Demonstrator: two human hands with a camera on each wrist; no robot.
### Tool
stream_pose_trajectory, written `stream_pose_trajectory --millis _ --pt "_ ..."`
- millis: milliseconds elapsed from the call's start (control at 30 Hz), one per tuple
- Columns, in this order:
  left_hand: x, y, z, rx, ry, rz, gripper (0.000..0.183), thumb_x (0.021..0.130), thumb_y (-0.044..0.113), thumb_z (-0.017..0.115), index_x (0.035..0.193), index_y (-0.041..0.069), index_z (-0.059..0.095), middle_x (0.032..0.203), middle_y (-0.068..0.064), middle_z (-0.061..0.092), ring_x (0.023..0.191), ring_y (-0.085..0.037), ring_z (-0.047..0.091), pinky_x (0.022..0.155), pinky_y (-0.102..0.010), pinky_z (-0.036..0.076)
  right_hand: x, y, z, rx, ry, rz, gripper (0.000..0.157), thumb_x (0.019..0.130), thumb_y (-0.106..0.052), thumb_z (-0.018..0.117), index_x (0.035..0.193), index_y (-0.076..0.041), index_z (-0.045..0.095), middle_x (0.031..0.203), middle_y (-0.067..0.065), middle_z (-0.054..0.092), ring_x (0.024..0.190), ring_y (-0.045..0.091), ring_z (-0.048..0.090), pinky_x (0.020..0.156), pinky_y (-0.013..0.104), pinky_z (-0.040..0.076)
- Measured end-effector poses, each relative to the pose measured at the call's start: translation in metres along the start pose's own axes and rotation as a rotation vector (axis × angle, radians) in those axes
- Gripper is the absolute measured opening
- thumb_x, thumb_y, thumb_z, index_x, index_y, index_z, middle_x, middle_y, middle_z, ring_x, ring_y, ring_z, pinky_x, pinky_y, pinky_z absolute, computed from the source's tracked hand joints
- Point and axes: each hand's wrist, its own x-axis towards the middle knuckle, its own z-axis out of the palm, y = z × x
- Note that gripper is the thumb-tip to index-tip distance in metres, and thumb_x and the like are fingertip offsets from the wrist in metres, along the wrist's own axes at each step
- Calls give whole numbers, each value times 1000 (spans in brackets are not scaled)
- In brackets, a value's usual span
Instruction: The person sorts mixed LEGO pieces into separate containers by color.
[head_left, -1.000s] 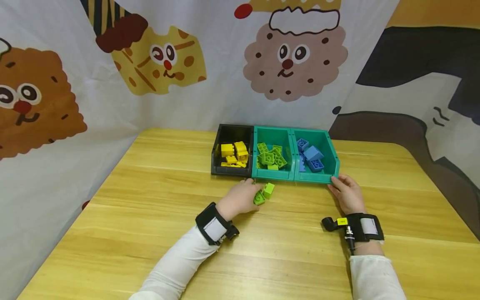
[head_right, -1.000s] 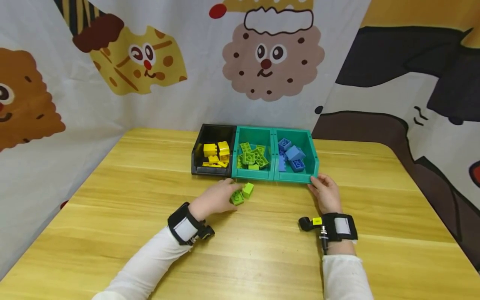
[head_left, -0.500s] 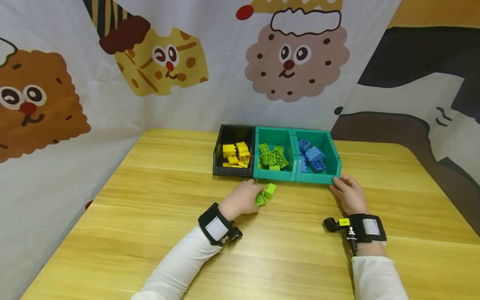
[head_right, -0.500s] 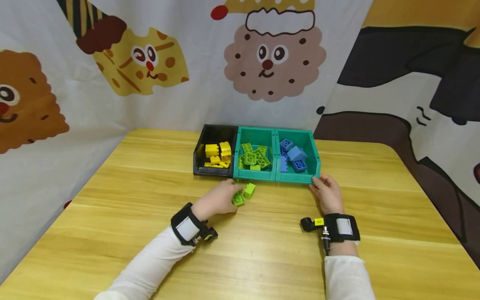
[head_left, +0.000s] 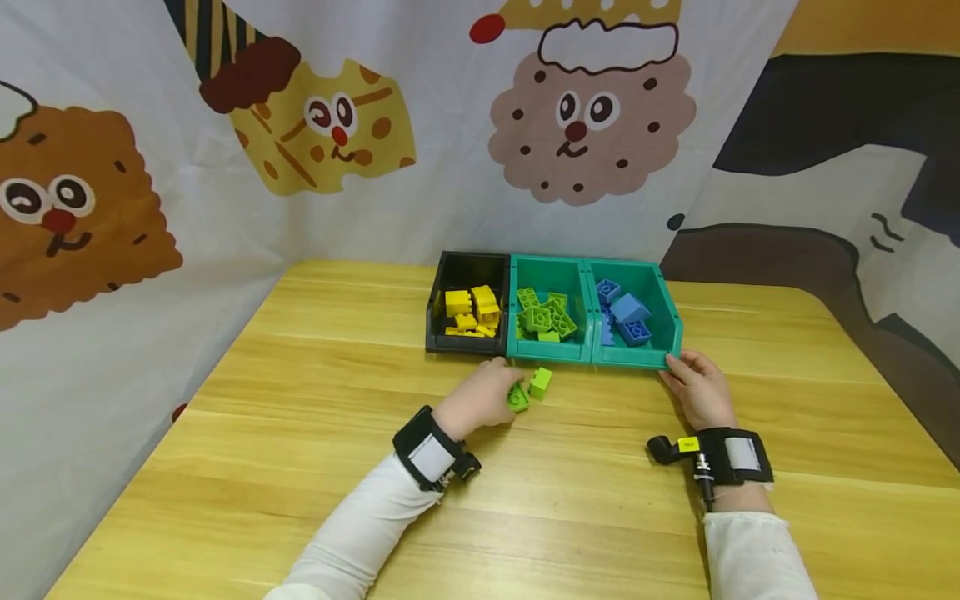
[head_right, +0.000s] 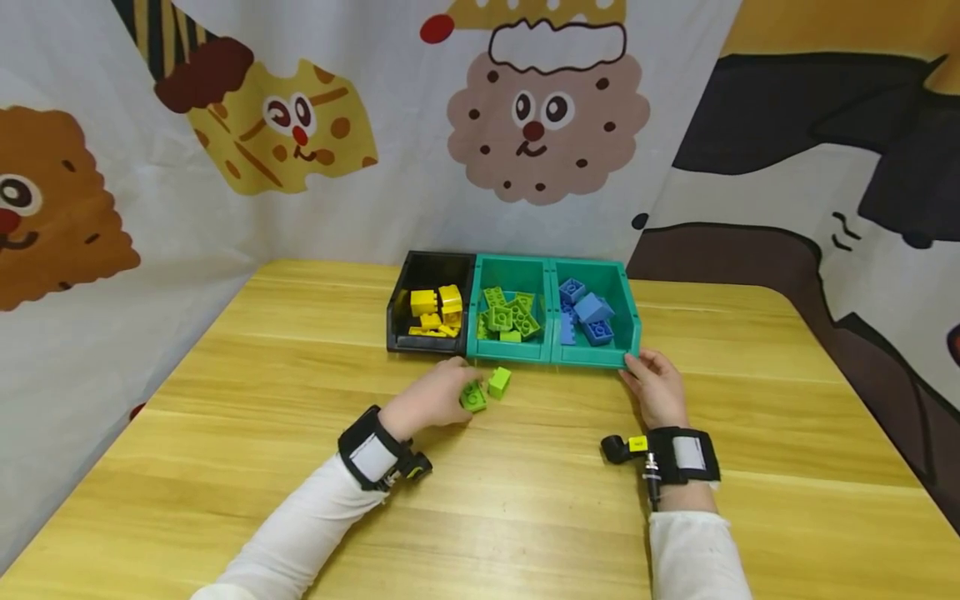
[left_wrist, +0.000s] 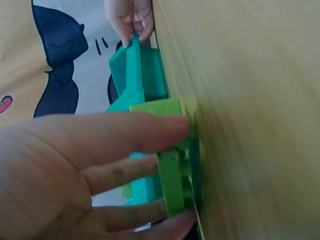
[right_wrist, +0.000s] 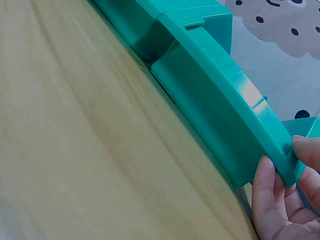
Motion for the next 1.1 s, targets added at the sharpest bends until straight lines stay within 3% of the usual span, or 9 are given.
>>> stream_pose_trajectory --millis 267,433,667,867,1100 --pt "0 1 -7 31 42 60 48 76 15 78 120 6 62 105 -9 58 86 -18 48 75 -27 43 1 -1 0 -2 14 -15 9 91 -18 62 97 -14 58 93 -4 51 89 5 52 77 13 50" --pt "-2 5 -13 28 57 93 47 76 15 77 120 6 62 111 -10 59 93 -19 51 82 -29 43 1 -3 -2 17 2 12 5 92 -14 60 97 -14 58 92 -6 51 88 4 53 77 14 51" --pt "-3 13 -24 11 79 93 51 78 18 77 124 6 60 122 -14 56 106 -24 53 93 -34 44 1 -2 -3 15 11 26 13 89 -18 64 99 -13 58 94 -5 51 90 4 53 78 14 50" --pt "17 23 -43 11 134 87 63 82 22 74 137 5 48 138 -17 47 126 -29 46 105 -37 39 1 -3 -1 15 22 30 9 90 -18 63 96 -15 58 92 -6 51 89 4 53 77 13 50" --pt "50 23 -59 -29 240 66 65 85 23 71 140 6 42 144 -16 40 132 -29 40 108 -37 35 3 -1 0 6 26 34 5 91 -15 61 95 -16 59 91 -6 51 88 3 53 77 13 51"
